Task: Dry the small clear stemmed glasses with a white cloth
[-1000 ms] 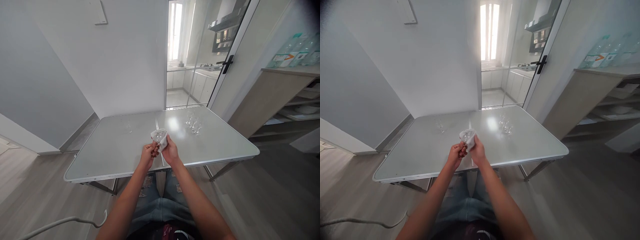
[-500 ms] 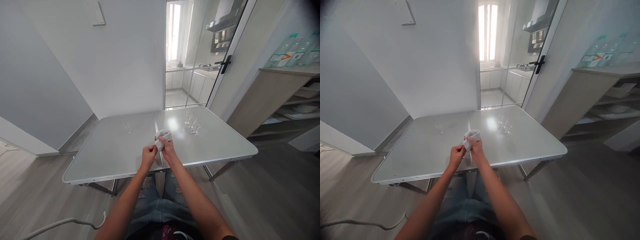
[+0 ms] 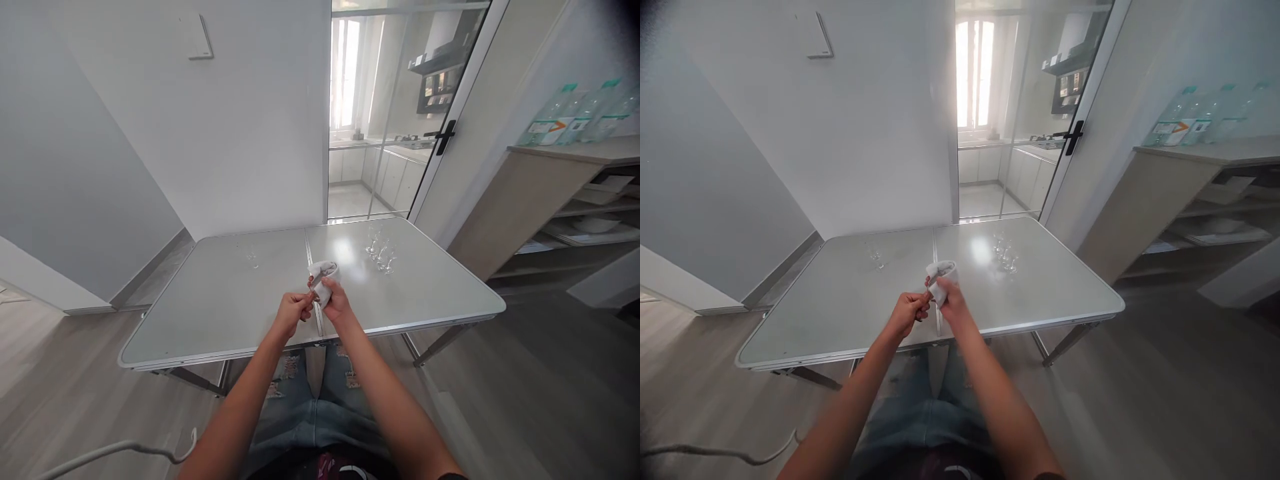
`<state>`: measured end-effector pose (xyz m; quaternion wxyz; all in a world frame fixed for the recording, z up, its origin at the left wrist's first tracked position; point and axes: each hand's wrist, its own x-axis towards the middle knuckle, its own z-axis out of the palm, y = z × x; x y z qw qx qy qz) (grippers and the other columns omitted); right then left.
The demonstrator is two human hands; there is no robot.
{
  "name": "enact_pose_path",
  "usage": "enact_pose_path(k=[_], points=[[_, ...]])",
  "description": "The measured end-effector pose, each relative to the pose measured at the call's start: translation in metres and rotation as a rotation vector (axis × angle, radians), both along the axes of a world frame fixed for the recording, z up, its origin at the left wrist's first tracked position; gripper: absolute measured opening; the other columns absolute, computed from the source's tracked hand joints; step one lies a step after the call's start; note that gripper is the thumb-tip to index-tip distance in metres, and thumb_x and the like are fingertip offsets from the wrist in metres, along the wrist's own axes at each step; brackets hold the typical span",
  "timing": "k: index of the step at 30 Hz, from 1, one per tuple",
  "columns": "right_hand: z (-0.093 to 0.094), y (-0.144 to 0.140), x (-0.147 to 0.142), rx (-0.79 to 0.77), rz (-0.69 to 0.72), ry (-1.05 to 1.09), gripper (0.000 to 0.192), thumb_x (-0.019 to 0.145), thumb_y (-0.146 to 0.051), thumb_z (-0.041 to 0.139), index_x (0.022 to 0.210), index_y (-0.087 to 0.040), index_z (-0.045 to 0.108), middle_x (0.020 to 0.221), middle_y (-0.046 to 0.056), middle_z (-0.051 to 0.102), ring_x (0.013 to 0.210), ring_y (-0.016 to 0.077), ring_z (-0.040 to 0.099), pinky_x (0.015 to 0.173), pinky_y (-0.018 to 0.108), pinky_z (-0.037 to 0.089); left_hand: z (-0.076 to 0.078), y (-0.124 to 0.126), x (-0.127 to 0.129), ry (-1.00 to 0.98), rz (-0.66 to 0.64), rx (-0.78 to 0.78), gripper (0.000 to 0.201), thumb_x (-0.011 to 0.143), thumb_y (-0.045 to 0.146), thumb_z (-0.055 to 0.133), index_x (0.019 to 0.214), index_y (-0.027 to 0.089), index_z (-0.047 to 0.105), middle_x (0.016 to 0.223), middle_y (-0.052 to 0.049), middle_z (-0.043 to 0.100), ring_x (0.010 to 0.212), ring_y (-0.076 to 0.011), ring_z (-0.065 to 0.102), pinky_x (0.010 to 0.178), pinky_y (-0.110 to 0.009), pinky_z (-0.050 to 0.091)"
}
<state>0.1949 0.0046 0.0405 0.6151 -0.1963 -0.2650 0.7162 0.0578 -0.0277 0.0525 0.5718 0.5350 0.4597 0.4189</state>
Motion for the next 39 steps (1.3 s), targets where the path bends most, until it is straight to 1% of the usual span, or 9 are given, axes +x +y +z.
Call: enact_pose_path(k=[4,9,14,18,24,27,32,36,39], points=[[-0.004,0.002,0.009,0.047,0.169,0.039,0.043,0.060,-0.040,0.079,0.094,-0.017,0.065,0.086,0.007,0.072,0.064,0.0173,0.061,0.039,0.020,0.034,0.004,0.002,-0.002,-0.229,-0.191,-0.272,0.048,0.077,0.058,0.072,0.077,0.010,0.070,0.058,0.008,0.029,0.049,-0.0039,0.014,0.052,-0.024,0.026],[0.008,0.009,-0.005,-0.085,-0.112,-0.021,0.033,0.063,-0.029,0.080,0.091,-0.019,0.065,0.077,0.002,0.070,0.066,0.0157,0.063,0.051,0.023,0.048,-0.011,-0.004,0.012,0.257,0.258,0.250,0.045,0.085,0.052,0.062,0.061,0.014,0.065,0.056,0.000,0.041,0.055,-0.0108,0.034,0.057,-0.026,0.023],[0.011,0.013,-0.011,-0.256,-0.364,-0.140,0.028,0.055,-0.020,0.082,0.075,-0.018,0.062,0.067,0.000,0.065,0.059,0.0135,0.057,0.048,0.023,0.045,-0.017,-0.007,0.018,0.557,0.364,0.491,0.021,0.084,0.033,0.062,0.077,0.017,0.073,0.064,-0.003,0.054,0.063,-0.0147,0.044,0.061,-0.027,0.024],[0.003,0.010,0.002,-0.019,-0.132,-0.084,0.030,0.065,-0.027,0.080,0.090,-0.019,0.066,0.078,0.001,0.069,0.066,0.0144,0.061,0.052,0.022,0.047,-0.009,-0.001,0.017,0.200,0.212,0.188,0.044,0.083,0.049,0.064,0.057,0.015,0.060,0.054,0.002,0.036,0.051,-0.0092,0.032,0.055,-0.025,0.022],[-0.009,0.012,0.011,0.039,0.151,-0.024,0.039,0.065,-0.044,0.076,0.091,-0.016,0.067,0.082,0.005,0.072,0.052,0.0115,0.053,0.040,0.022,0.037,0.001,0.007,0.010,-0.324,-0.103,-0.307,0.045,0.073,0.054,0.076,0.069,0.011,0.065,0.058,0.008,0.032,0.047,-0.0026,0.015,0.050,-0.022,0.025],[-0.008,0.014,0.003,-0.023,0.045,-0.036,0.036,0.067,-0.040,0.078,0.093,-0.018,0.066,0.082,0.004,0.072,0.059,0.0135,0.059,0.044,0.021,0.042,-0.005,0.009,0.011,-0.115,0.064,-0.130,0.048,0.078,0.057,0.069,0.060,0.013,0.061,0.055,0.005,0.036,0.047,-0.0047,0.022,0.052,-0.023,0.023],[-0.009,0.016,-0.017,-0.191,-0.325,-0.139,0.032,0.061,-0.027,0.082,0.083,-0.018,0.062,0.071,-0.001,0.067,0.060,0.0133,0.060,0.050,0.022,0.048,-0.013,0.003,0.019,0.600,0.322,0.385,0.032,0.082,0.031,0.060,0.053,0.016,0.059,0.053,-0.002,0.050,0.055,-0.0122,0.035,0.059,-0.028,0.017],[-0.008,0.017,-0.020,-0.292,-0.514,-0.218,0.037,0.054,-0.021,0.084,0.082,-0.019,0.061,0.067,-0.004,0.063,0.056,0.0125,0.057,0.048,0.023,0.046,-0.008,-0.002,0.025,0.683,0.288,0.380,0.033,0.082,0.026,0.056,0.052,0.013,0.061,0.049,-0.001,0.049,0.054,-0.0106,0.031,0.059,-0.029,0.016],[-0.004,0.016,-0.010,-0.170,-0.333,-0.176,0.035,0.059,-0.027,0.083,0.086,-0.018,0.062,0.071,-0.001,0.067,0.058,0.0133,0.058,0.049,0.023,0.047,-0.001,0.001,0.025,0.464,0.270,0.220,0.044,0.083,0.038,0.061,0.047,0.012,0.055,0.047,0.003,0.038,0.051,-0.0081,0.028,0.057,-0.027,0.017]])
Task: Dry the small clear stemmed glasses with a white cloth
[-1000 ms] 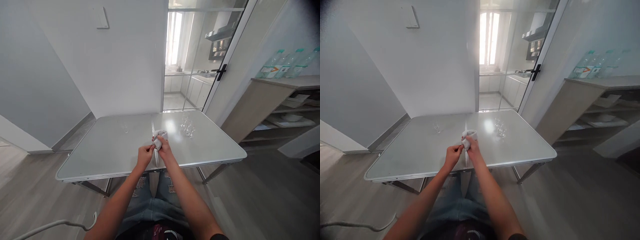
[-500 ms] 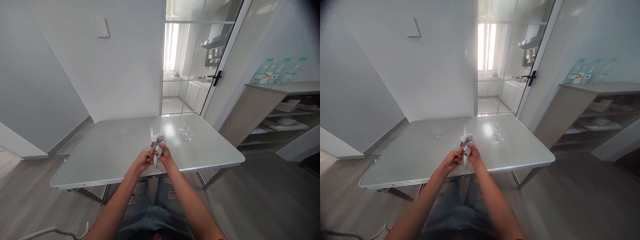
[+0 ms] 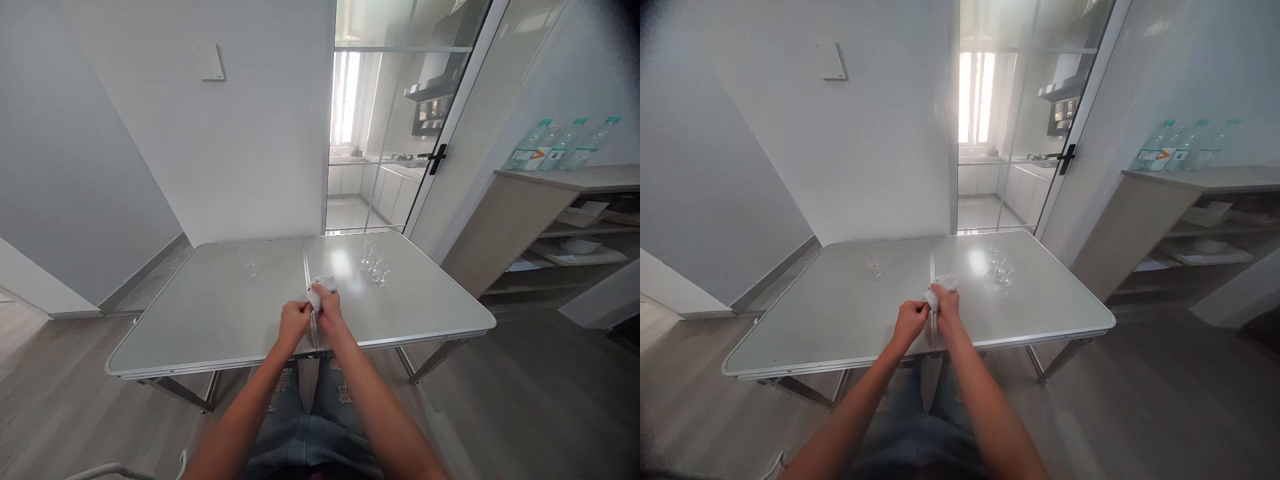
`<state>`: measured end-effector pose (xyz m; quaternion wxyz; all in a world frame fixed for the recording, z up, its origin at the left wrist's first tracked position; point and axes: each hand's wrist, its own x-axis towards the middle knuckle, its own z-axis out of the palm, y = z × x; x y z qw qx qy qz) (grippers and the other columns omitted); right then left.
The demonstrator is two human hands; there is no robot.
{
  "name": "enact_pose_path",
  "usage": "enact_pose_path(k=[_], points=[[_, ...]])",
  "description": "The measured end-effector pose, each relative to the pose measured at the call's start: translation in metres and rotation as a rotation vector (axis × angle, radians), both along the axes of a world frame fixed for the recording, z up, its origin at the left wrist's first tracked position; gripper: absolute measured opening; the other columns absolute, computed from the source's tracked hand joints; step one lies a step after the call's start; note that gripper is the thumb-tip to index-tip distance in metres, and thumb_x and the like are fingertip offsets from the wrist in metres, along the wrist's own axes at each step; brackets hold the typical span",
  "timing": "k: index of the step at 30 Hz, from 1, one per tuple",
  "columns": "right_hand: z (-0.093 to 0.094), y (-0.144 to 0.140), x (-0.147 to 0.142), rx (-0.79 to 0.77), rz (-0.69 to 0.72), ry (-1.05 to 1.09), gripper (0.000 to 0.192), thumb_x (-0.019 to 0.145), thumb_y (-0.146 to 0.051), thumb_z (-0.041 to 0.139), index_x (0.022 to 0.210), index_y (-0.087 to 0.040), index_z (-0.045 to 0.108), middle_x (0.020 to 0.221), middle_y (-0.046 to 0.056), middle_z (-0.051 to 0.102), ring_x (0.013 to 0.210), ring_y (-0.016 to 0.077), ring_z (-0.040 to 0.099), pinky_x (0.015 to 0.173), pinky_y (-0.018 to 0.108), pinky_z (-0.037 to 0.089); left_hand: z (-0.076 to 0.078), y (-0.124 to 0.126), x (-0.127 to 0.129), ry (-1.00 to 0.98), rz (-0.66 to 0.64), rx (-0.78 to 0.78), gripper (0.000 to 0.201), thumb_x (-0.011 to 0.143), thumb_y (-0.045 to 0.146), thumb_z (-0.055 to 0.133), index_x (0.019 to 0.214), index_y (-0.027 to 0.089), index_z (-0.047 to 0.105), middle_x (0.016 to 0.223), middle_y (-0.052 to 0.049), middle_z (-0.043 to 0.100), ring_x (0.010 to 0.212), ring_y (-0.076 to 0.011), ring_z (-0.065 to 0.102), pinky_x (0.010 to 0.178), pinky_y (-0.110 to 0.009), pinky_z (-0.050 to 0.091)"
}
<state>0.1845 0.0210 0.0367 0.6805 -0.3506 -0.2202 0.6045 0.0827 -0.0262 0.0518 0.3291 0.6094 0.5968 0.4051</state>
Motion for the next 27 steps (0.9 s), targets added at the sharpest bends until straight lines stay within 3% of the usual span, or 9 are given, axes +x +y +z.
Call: enact_pose_path(k=[3,6,10,12,14,17,21,24,27], points=[[0.004,-0.002,0.014,0.131,0.268,0.094,0.037,0.067,-0.038,0.078,0.094,-0.018,0.064,0.077,0.003,0.070,0.055,0.0128,0.057,0.043,0.021,0.041,0.007,0.006,-0.007,-0.482,-0.136,-0.298,0.044,0.082,0.047,0.067,0.057,0.011,0.060,0.053,0.004,0.038,0.047,-0.0057,0.026,0.053,-0.024,0.022],[0.002,-0.005,0.023,0.202,0.424,0.145,0.046,0.064,-0.047,0.077,0.097,-0.018,0.066,0.081,0.005,0.070,0.051,0.0119,0.053,0.040,0.021,0.036,0.010,0.009,-0.016,-0.922,-0.340,-0.627,0.032,0.083,0.039,0.072,0.074,0.009,0.066,0.059,0.007,0.035,0.045,-0.0016,0.017,0.050,-0.019,0.024],[-0.004,-0.006,0.026,0.249,0.502,0.191,0.055,0.054,-0.053,0.081,0.095,-0.020,0.065,0.082,0.004,0.068,0.043,0.0082,0.043,0.039,0.023,0.035,0.008,0.007,-0.020,-1.128,-0.393,-0.800,0.021,0.088,0.028,0.069,0.079,0.009,0.065,0.059,0.009,0.029,0.043,0.0002,0.013,0.049,-0.018,0.025],[-0.004,-0.006,0.025,0.250,0.515,0.204,0.055,0.055,-0.054,0.080,0.094,-0.019,0.065,0.082,0.004,0.068,0.040,0.0066,0.040,0.038,0.023,0.033,0.007,0.006,-0.018,-1.080,-0.395,-0.775,0.026,0.087,0.033,0.070,0.077,0.009,0.065,0.059,0.008,0.030,0.044,-0.0002,0.013,0.050,-0.018,0.025],[0.000,-0.005,0.021,0.230,0.474,0.200,0.049,0.060,-0.050,0.079,0.094,-0.018,0.065,0.082,0.004,0.069,0.044,0.0083,0.046,0.038,0.021,0.033,0.006,0.006,-0.015,-0.932,-0.347,-0.625,0.035,0.085,0.043,0.071,0.074,0.010,0.065,0.059,0.007,0.034,0.046,-0.0019,0.016,0.051,-0.020,0.023],[0.008,-0.003,0.011,0.137,0.304,0.145,0.039,0.065,-0.039,0.080,0.095,-0.020,0.065,0.081,0.004,0.071,0.058,0.0140,0.061,0.045,0.022,0.044,0.004,0.005,-0.011,-0.476,-0.144,-0.191,0.041,0.084,0.049,0.068,0.065,0.013,0.063,0.056,0.003,0.040,0.050,-0.0076,0.029,0.054,-0.024,0.022],[0.013,0.001,-0.007,-0.052,0.033,0.053,0.034,0.059,-0.030,0.084,0.083,-0.019,0.063,0.073,0.001,0.069,0.061,0.0151,0.063,0.051,0.025,0.051,-0.006,0.000,-0.009,0.119,0.048,0.223,0.013,0.083,0.026,0.064,0.075,0.018,0.069,0.066,-0.004,0.057,0.064,-0.0161,0.048,0.060,-0.026,0.023],[0.011,0.002,-0.014,-0.129,-0.120,-0.016,0.037,0.054,-0.028,0.086,0.082,-0.019,0.063,0.070,-0.002,0.067,0.059,0.0137,0.061,0.049,0.024,0.048,-0.014,-0.001,-0.007,0.208,0.066,0.245,0.008,0.079,0.019,0.061,0.076,0.020,0.068,0.070,-0.005,0.060,0.065,-0.0168,0.049,0.060,-0.026,0.024],[0.009,0.003,-0.010,-0.115,-0.118,-0.093,0.041,0.052,-0.028,0.088,0.084,-0.018,0.064,0.071,-0.002,0.067,0.060,0.0136,0.060,0.048,0.023,0.048,-0.012,0.007,-0.007,-0.015,0.043,0.084,0.029,0.081,0.026,0.062,0.055,0.017,0.053,0.055,0.000,0.044,0.055,-0.0128,0.041,0.058,-0.025,0.022]])
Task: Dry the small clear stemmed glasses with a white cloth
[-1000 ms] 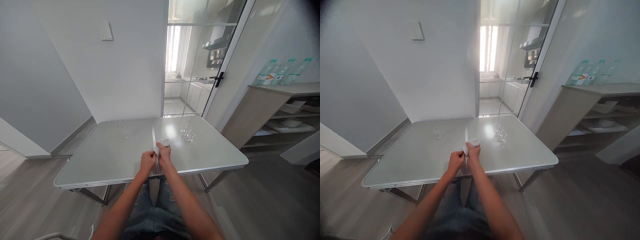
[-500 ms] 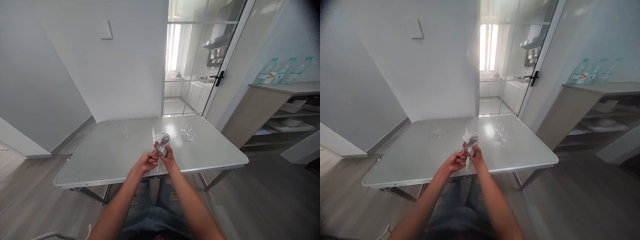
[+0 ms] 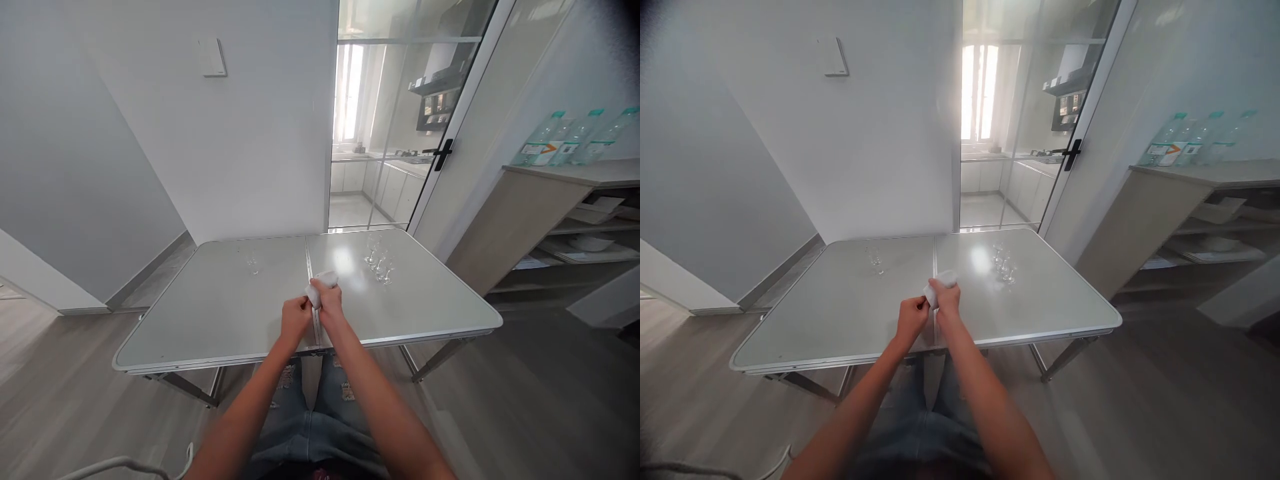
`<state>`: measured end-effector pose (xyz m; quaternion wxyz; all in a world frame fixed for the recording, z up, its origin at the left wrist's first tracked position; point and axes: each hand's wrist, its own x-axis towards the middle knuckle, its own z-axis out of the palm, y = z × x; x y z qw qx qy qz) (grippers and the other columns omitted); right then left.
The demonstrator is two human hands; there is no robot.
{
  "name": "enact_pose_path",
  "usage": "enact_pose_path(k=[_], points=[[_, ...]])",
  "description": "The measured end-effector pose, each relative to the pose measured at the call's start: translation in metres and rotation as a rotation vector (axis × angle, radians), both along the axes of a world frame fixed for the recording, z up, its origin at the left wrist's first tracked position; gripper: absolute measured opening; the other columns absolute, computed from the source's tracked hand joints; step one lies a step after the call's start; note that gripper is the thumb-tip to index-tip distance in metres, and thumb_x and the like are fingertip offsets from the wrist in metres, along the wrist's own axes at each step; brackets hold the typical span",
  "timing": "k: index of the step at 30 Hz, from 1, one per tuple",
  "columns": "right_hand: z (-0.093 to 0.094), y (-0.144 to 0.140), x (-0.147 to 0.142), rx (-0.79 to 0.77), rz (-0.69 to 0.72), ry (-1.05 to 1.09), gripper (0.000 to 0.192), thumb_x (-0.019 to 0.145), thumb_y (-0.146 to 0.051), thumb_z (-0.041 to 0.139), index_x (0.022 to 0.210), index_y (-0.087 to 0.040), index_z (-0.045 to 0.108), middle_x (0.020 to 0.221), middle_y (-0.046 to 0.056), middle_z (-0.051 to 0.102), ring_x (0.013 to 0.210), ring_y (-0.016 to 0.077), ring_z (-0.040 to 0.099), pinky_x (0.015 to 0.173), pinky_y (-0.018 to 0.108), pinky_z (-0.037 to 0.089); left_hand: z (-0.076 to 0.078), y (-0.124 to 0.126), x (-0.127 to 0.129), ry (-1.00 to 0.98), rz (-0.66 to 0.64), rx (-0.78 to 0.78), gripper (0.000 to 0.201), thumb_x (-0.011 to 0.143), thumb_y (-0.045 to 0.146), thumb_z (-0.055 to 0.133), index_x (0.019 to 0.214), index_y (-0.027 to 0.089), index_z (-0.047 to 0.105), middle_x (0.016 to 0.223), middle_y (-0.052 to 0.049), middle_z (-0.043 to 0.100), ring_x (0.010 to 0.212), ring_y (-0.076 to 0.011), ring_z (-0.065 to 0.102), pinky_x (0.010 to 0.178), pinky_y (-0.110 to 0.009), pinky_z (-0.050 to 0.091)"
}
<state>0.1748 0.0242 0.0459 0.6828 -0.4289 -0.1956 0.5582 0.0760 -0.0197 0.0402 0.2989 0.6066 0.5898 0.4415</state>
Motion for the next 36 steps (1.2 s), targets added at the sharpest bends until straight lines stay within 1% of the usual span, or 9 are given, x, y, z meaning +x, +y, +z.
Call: enact_pose_path(k=[5,8,11,15,20,24,30,33,36], points=[[0.003,-0.001,0.015,0.218,0.406,0.103,0.042,0.066,-0.040,0.083,0.096,-0.017,0.066,0.082,0.005,0.073,0.061,0.0164,0.064,0.049,0.025,0.051,0.019,0.014,-0.016,-0.854,-0.301,-0.589,0.021,0.078,0.030,0.071,0.072,0.014,0.059,0.059,0.007,0.038,0.045,-0.0032,0.024,0.052,-0.020,0.027],[0.004,-0.003,0.019,0.287,0.521,0.149,0.045,0.066,-0.041,0.083,0.101,-0.018,0.066,0.089,0.007,0.075,0.067,0.0178,0.066,0.050,0.024,0.051,0.022,0.014,-0.025,-1.088,-0.385,-0.725,0.013,0.079,0.021,0.071,0.080,0.013,0.060,0.060,0.009,0.032,0.043,-0.0009,0.018,0.049,-0.017,0.027],[0.003,-0.003,0.017,0.294,0.565,0.140,0.042,0.066,-0.040,0.083,0.098,-0.018,0.068,0.088,0.007,0.075,0.068,0.0182,0.067,0.053,0.025,0.053,0.016,0.010,-0.023,-1.012,-0.343,-0.619,0.019,0.082,0.028,0.069,0.074,0.014,0.058,0.060,0.008,0.033,0.044,-0.0022,0.018,0.049,-0.018,0.026],[0.004,-0.002,0.008,0.269,0.418,0.119,0.037,0.065,-0.036,0.082,0.093,-0.019,0.067,0.081,0.004,0.073,0.064,0.0147,0.064,0.057,0.024,0.052,0.005,0.003,-0.013,-0.433,-0.115,-0.153,0.038,0.085,0.040,0.064,0.058,0.016,0.052,0.058,0.002,0.039,0.052,-0.0084,0.030,0.054,-0.023,0.024],[0.010,-0.006,-0.007,0.212,0.178,0.086,0.032,0.064,-0.033,0.084,0.085,-0.018,0.065,0.076,0.002,0.071,0.063,0.0137,0.062,0.054,0.023,0.049,-0.002,-0.008,-0.005,0.103,0.085,0.158,0.012,0.082,0.022,0.060,0.072,0.017,0.063,0.069,-0.003,0.053,0.068,-0.0150,0.041,0.061,-0.027,0.026],[0.011,-0.008,-0.002,0.254,0.325,0.067,0.032,0.064,-0.030,0.085,0.088,-0.018,0.068,0.078,0.003,0.072,0.068,0.0160,0.065,0.058,0.024,0.051,0.003,-0.006,-0.007,-0.179,0.058,0.042,0.028,0.083,0.032,0.061,0.060,0.017,0.053,0.060,0.000,0.044,0.059,-0.0120,0.036,0.058,-0.026,0.024],[0.000,-0.006,0.017,0.328,0.606,0.142,0.041,0.064,-0.035,0.085,0.098,-0.019,0.069,0.090,0.006,0.077,0.083,0.0222,0.072,0.076,0.032,0.058,0.022,0.007,-0.027,-1.090,-0.379,-0.640,0.024,0.080,0.029,0.074,0.075,0.016,0.054,0.058,0.009,0.032,0.043,-0.0021,0.019,0.049,-0.019,0.023],[-0.005,-0.005,0.016,0.340,0.665,0.170,0.043,0.062,-0.036,0.085,0.099,-0.020,0.069,0.090,0.006,0.077,0.087,0.0243,0.073,0.079,0.034,0.059,0.022,0.005,-0.026,-1.139,-0.381,-0.625,0.025,0.080,0.029,0.075,0.076,0.016,0.054,0.058,0.010,0.031,0.043,-0.0017,0.019,0.049,-0.017,0.023],[-0.007,-0.003,0.010,0.339,0.585,0.179,0.040,0.066,-0.034,0.084,0.100,-0.021,0.068,0.088,0.004,0.076,0.083,0.0226,0.073,0.074,0.032,0.059,0.014,0.000,-0.018,-0.816,-0.247,-0.356,0.039,0.082,0.041,0.072,0.063,0.016,0.049,0.057,0.006,0.036,0.046,-0.0041,0.023,0.051,-0.020,0.024]])
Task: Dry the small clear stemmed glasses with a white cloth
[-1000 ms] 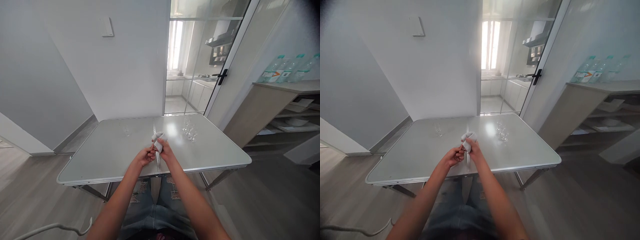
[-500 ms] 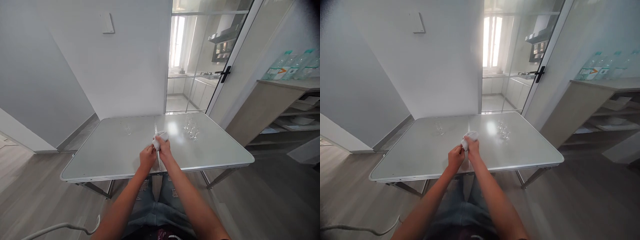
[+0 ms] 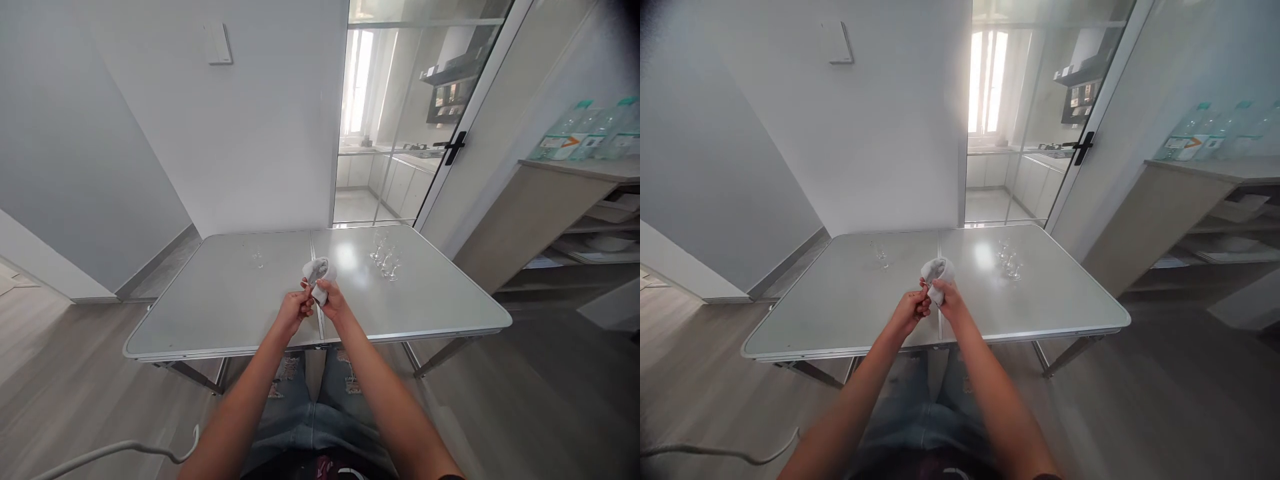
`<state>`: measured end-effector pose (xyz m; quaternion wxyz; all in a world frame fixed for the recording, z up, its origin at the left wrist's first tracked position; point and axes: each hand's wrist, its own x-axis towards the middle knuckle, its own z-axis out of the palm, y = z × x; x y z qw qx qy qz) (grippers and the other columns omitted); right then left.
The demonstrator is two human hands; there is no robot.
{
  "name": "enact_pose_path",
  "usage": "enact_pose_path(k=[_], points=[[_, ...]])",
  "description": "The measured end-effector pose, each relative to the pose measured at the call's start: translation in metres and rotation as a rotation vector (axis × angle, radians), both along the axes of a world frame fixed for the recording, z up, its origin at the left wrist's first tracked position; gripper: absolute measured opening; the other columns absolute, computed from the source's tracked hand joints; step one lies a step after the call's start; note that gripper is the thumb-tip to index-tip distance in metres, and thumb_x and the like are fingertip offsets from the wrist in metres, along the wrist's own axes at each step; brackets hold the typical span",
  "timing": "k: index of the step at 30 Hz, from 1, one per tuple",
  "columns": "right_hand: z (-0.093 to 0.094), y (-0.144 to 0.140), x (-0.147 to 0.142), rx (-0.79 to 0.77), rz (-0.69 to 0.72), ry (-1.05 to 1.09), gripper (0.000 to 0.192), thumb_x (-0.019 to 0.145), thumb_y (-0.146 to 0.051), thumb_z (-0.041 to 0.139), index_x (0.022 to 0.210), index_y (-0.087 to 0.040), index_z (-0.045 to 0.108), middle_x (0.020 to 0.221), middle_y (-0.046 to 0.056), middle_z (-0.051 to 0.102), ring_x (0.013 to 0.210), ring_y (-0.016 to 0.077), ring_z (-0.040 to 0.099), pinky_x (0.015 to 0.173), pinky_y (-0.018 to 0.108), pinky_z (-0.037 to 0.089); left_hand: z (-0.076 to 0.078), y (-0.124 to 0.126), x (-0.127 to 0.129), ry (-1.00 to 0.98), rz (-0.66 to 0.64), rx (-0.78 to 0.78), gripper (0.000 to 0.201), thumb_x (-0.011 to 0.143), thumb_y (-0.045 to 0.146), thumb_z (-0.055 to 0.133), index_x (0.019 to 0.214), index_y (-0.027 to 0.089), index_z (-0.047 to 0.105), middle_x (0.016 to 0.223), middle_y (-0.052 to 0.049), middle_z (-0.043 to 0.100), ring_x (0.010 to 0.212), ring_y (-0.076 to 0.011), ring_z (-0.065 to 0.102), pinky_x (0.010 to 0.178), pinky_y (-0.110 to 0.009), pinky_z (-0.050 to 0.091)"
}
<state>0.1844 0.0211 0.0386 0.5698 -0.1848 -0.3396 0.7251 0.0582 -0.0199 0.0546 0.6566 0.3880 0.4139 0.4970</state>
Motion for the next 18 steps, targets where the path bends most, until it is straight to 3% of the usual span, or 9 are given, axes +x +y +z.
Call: enact_pose_path(k=[2,5,8,10,12,16,18], points=[[0.000,0.001,-0.007,-0.018,-0.107,-0.007,0.037,0.069,-0.033,0.083,0.099,-0.021,0.068,0.087,0.004,0.076,0.078,0.0198,0.071,0.069,0.029,0.058,-0.006,-0.004,0.005,0.372,0.206,0.252,0.042,0.084,0.041,0.067,0.057,0.016,0.048,0.055,0.004,0.038,0.050,-0.0073,0.028,0.053,-0.023,0.023],[0.004,0.000,-0.015,-0.044,-0.218,-0.036,0.034,0.073,-0.035,0.080,0.099,-0.020,0.066,0.086,0.003,0.075,0.072,0.0158,0.068,0.063,0.025,0.054,-0.012,-0.010,0.009,0.843,0.435,0.541,0.024,0.085,0.028,0.061,0.064,0.017,0.058,0.058,0.000,0.046,0.057,-0.0124,0.038,0.058,-0.026,0.023],[0.010,-0.004,-0.017,-0.053,-0.227,-0.047,0.033,0.073,-0.036,0.080,0.099,-0.021,0.065,0.086,0.003,0.075,0.072,0.0151,0.068,0.060,0.023,0.052,-0.013,-0.015,0.008,0.987,0.507,0.620,0.009,0.082,0.022,0.059,0.076,0.019,0.065,0.065,-0.003,0.054,0.061,-0.0152,0.043,0.060,-0.027,0.025],[0.013,-0.008,-0.013,-0.047,-0.180,-0.063,0.033,0.072,-0.034,0.082,0.097,-0.019,0.067,0.089,0.005,0.076,0.074,0.0159,0.068,0.061,0.024,0.052,-0.011,-0.016,0.007,0.925,0.491,0.590,0.013,0.083,0.025,0.061,0.072,0.019,0.064,0.063,-0.002,0.053,0.060,-0.0146,0.042,0.059,-0.027,0.025],[0.014,-0.012,-0.008,-0.025,-0.118,-0.083,0.034,0.069,-0.030,0.083,0.097,-0.018,0.069,0.093,0.006,0.077,0.075,0.0168,0.068,0.065,0.025,0.054,-0.005,-0.014,0.005,0.730,0.423,0.481,0.032,0.085,0.036,0.061,0.060,0.018,0.056,0.057,0.000,0.045,0.056,-0.0125,0.038,0.056,-0.026,0.025],[0.012,-0.017,0.000,0.029,0.039,-0.104,0.034,0.068,-0.029,0.082,0.098,-0.018,0.071,0.096,0.006,0.077,0.070,0.0179,0.068,0.065,0.029,0.055,0.007,-0.008,-0.002,0.169,0.106,0.136,0.053,0.077,0.060,0.069,0.054,0.017,0.048,0.053,0.004,0.037,0.048,-0.0072,0.027,0.051,-0.025,0.028],[0.011,-0.016,0.000,0.049,0.083,-0.106,0.034,0.069,-0.031,0.081,0.099,-0.018,0.071,0.095,0.006,0.076,0.064,0.0171,0.066,0.062,0.031,0.055,0.009,-0.005,-0.005,0.036,0.013,0.067,0.054,0.071,0.061,0.076,0.056,0.017,0.050,0.053,0.005,0.038,0.047,-0.0057,0.026,0.050,-0.024,0.030]])
